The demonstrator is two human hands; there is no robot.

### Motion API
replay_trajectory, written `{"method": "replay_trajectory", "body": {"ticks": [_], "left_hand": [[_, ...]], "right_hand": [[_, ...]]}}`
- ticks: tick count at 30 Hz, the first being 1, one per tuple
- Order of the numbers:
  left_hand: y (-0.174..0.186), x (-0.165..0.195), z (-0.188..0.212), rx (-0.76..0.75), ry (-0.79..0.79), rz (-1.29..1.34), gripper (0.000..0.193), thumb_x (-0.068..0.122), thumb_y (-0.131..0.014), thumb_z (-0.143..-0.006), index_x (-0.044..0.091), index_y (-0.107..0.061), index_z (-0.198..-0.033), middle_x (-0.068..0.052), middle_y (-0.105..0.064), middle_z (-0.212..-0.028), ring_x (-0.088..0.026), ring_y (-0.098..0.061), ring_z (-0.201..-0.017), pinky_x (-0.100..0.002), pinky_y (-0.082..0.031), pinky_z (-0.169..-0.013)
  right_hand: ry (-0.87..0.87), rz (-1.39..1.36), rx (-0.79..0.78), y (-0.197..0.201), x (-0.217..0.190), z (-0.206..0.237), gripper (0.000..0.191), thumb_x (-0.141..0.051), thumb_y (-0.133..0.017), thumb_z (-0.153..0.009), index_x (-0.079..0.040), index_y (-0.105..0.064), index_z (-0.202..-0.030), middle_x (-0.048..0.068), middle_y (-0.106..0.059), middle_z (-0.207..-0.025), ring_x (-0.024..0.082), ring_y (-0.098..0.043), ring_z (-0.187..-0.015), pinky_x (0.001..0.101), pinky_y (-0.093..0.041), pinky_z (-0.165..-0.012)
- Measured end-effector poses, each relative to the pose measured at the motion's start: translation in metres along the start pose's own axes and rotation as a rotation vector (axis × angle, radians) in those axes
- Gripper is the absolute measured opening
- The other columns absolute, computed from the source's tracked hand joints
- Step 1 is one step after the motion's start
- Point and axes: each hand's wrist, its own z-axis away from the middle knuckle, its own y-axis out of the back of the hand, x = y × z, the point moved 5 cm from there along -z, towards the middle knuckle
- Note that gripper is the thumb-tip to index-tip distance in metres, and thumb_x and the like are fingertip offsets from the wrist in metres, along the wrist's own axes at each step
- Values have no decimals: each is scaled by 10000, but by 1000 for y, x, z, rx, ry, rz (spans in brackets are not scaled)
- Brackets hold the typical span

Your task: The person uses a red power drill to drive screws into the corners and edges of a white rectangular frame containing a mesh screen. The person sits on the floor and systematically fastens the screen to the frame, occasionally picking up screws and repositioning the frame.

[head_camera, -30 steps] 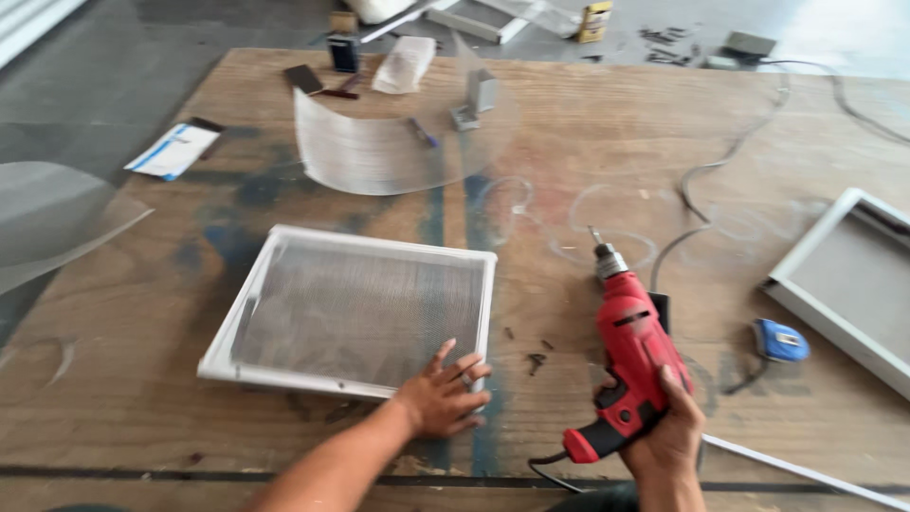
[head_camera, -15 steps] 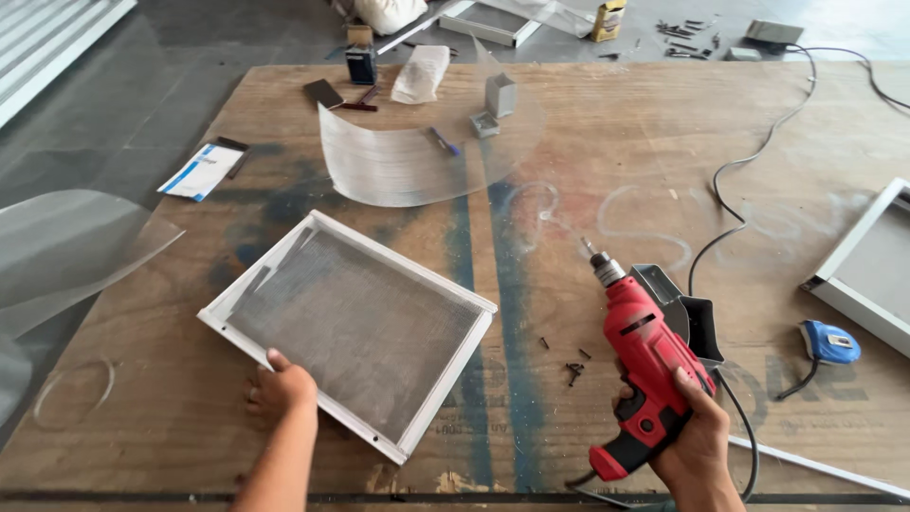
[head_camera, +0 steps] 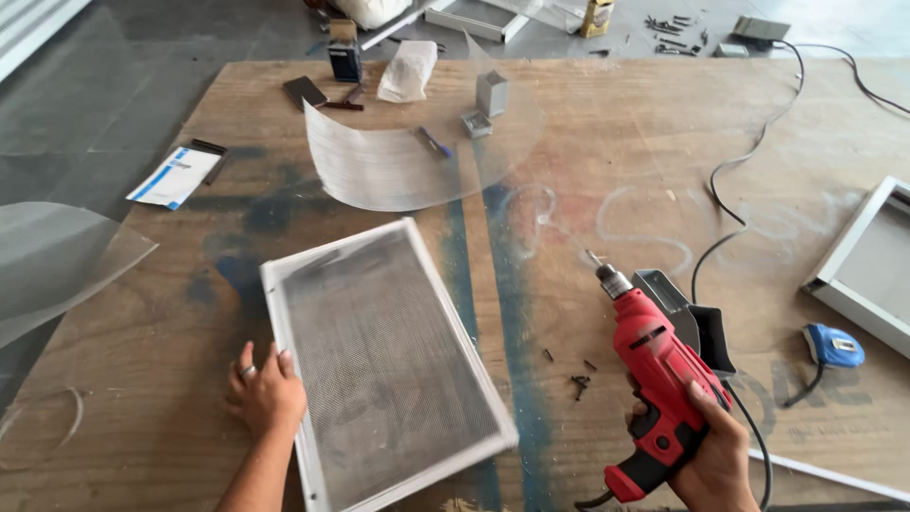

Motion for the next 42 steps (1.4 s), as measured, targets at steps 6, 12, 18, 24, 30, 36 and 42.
{"method": "replay_trajectory", "body": {"ticks": [6, 12, 18, 24, 30, 36, 42], "left_hand": [[-43, 27, -21, -122, -72, 97, 391, 481, -497, -1036, 376, -641, -1384, 30, -348, -1646, -312, -240, -1530, -776, -129, -1136], [-69, 87, -19, -74, -210, 162, 391, 354, -613, -968, 331, -660, -1355, -17, -395, -1565, -346, -306, -1426, -768, -169, -1059], [-66, 209, 69, -82, -827, 406, 298, 171, -715, -908, 207, -714, -1204, 0, -658, -1265, -247, -527, -1289, -589, -326, -1128], [-89, 300, 172, -468, -1142, 0, 298, 329, -745, -840, 185, -732, -1102, -23, -618, -1350, -255, -403, -1403, -694, -123, -1170], [-122, 314, 186, -361, -1231, -335, 170, 225, -650, -933, 165, -769, -1039, -94, -573, -1457, -316, -410, -1445, -677, -123, -1228], [-128, 312, 203, -352, -1444, -374, 271, 244, -659, -839, 117, -752, -1059, -134, -578, -1390, -302, -433, -1380, -697, -134, -1166], [-93, 303, 175, -458, -846, 361, 213, 293, -597, -914, 118, -687, -995, -134, -698, -1121, -316, -674, -1054, -460, -549, -946]], "right_hand": [[-46, -7, 39, -1, 2, 2, 606, -297, -678, -883, 19, -550, -1384, 218, -683, -1125, 289, -677, -854, 438, -565, -798], [11, -55, -22, -13, -9, 5, 612, -269, -700, -879, 0, -557, -1409, 236, -686, -1159, 281, -658, -868, 414, -549, -807], [26, -115, 24, -14, -14, 5, 578, -259, -700, -868, -14, -572, -1375, 225, -685, -1147, 285, -663, -891, 420, -549, -804], [41, -169, 49, -11, -19, 7, 568, -270, -701, -853, -21, -585, -1350, 205, -699, -1141, 283, -676, -858, 429, -563, -789], [36, -199, 89, -8, -21, 8, 565, -282, -702, -846, -6, -588, -1325, 192, -703, -1085, 291, -690, -815, 449, -579, -774], [43, -225, 7, -17, -23, 8, 564, -279, -704, -862, 19, -582, -1326, 197, -702, -1104, 285, -682, -824, 439, -576, -776], [79, -197, -55, -23, -26, 8, 561, -256, -707, -853, -4, -583, -1338, 199, -701, -1121, 272, -686, -871, 416, -569, -780]]}}
